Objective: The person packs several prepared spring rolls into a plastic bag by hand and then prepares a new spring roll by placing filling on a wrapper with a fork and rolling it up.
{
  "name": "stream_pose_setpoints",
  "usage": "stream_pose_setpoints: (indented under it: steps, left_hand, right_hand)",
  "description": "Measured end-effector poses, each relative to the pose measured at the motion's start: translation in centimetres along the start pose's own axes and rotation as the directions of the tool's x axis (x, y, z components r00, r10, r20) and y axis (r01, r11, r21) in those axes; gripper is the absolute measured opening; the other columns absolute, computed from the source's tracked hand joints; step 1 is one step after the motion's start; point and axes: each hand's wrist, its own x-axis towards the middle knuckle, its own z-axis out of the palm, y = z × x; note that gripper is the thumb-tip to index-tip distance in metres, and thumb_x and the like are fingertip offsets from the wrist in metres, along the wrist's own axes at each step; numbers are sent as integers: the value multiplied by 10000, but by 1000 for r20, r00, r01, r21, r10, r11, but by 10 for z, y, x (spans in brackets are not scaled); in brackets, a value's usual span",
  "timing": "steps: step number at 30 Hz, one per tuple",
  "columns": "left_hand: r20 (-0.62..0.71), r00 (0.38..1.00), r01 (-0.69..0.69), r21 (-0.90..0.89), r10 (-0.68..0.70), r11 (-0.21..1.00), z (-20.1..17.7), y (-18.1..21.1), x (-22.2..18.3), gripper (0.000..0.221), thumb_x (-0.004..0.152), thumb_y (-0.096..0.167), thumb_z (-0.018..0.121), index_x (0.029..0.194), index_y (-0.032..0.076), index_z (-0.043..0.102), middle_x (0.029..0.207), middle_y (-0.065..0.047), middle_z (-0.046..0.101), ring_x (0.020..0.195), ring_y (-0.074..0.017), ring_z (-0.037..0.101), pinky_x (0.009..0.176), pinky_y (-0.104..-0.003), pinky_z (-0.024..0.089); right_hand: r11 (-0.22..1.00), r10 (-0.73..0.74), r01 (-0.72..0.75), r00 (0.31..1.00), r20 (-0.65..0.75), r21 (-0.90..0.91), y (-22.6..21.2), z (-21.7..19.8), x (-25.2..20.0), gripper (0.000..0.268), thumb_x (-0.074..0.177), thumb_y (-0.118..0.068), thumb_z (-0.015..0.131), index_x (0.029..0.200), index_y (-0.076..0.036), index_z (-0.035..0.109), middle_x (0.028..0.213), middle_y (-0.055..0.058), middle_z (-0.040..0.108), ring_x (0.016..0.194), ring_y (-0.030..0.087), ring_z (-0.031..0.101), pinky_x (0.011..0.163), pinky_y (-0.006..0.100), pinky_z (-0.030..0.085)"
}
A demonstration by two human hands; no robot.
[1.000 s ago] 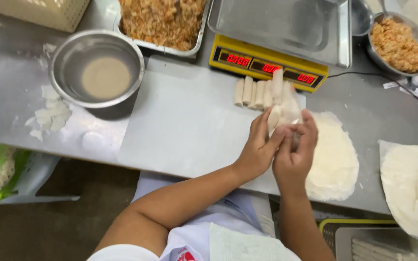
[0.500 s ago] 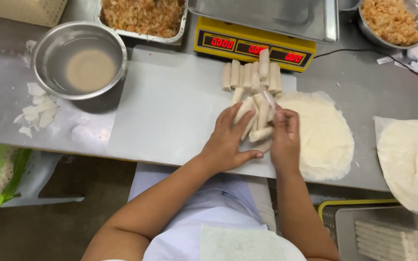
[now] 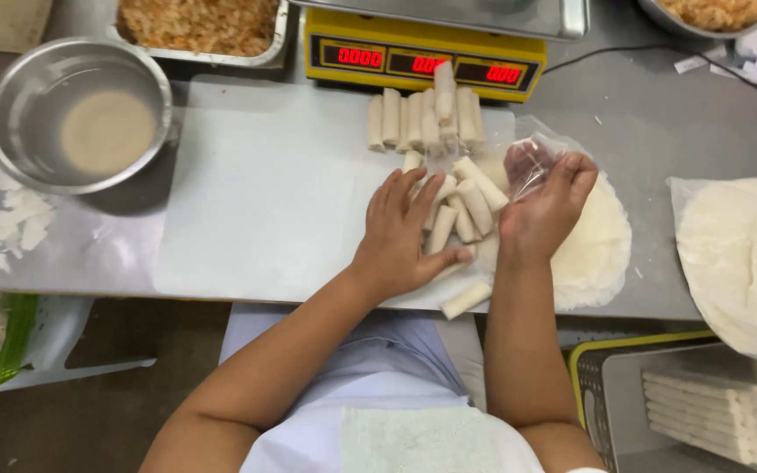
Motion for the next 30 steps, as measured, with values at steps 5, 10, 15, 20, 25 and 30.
stream_pose_setpoints:
  steps: [5, 10, 15, 20, 25, 30]
  left_hand:
    - [191, 967, -216, 271, 167, 938, -1, 29, -22, 1042, 730, 906, 539, 1563, 288, 433, 1668, -140, 240, 1510, -615, -3, 1056, -887, 89]
    - [258, 933, -324, 313, 249, 893, 4, 45, -28, 721, 860, 699, 623, 1453, 295, 559, 1653, -89, 304, 1515, -593, 4, 1042, -911, 15]
    - [109, 916, -389, 477, 386, 788, 0, 64, -43, 656, 761, 623, 836, 1216, 184, 664, 1312, -20, 591, 1181, -226, 561, 993, -481, 417]
    - [82, 854, -513, 302, 514, 804, -7, 66, -30, 157, 968, 42, 526, 1075, 97, 626, 991, -75, 594, 892, -267, 551, 741, -372, 492]
    - [124, 834, -545, 345, 538, 765, -5, 56, -28, 56, 1023, 182, 606, 1049, 135, 621, 987, -55, 607, 976, -265, 573, 833, -399, 445]
    - [153, 802, -597, 189, 577, 780, 5, 40, -31, 162, 985, 85, 630, 1064, 221, 665, 996, 4, 652, 1064, -246, 576, 866, -441, 402]
  right_hand:
    - [992, -122, 120, 991, -62, -31, -21, 28, 3, 119, 1039, -372, 502, 1008, -258, 511, 913, 32, 668, 863, 192, 716, 808, 358, 655]
    - [988, -130, 121, 987, -95, -95, -58, 30, -4, 150, 1026, -422, 480, 971, -292, 530, 840, 4, 625, 816, 182, 736, 808, 344, 687]
    - [966, -257, 257, 966, -32, -1, -96, 38, -5, 296, 894, -399, 738, 908, -180, 539, 765, 29, 571, 731, 276, 657, 719, 411, 603]
    - [961, -274, 277, 957, -93, 21, -90, 21, 16, 243, 901, -349, 711, 903, -178, 539, 778, 65, 598, 722, 290, 681, 705, 436, 577]
    - [939, -313, 327, 941, -130, 105, -96, 8, 32, 296, 834, -343, 825, 931, -174, 602, 848, 86, 662, 812, 329, 715, 773, 479, 599]
    - [936, -306, 327, 939, -159, 128, -102, 6, 33, 234, 866, -294, 759, 934, -132, 605, 873, 73, 647, 804, 271, 696, 831, 461, 606]
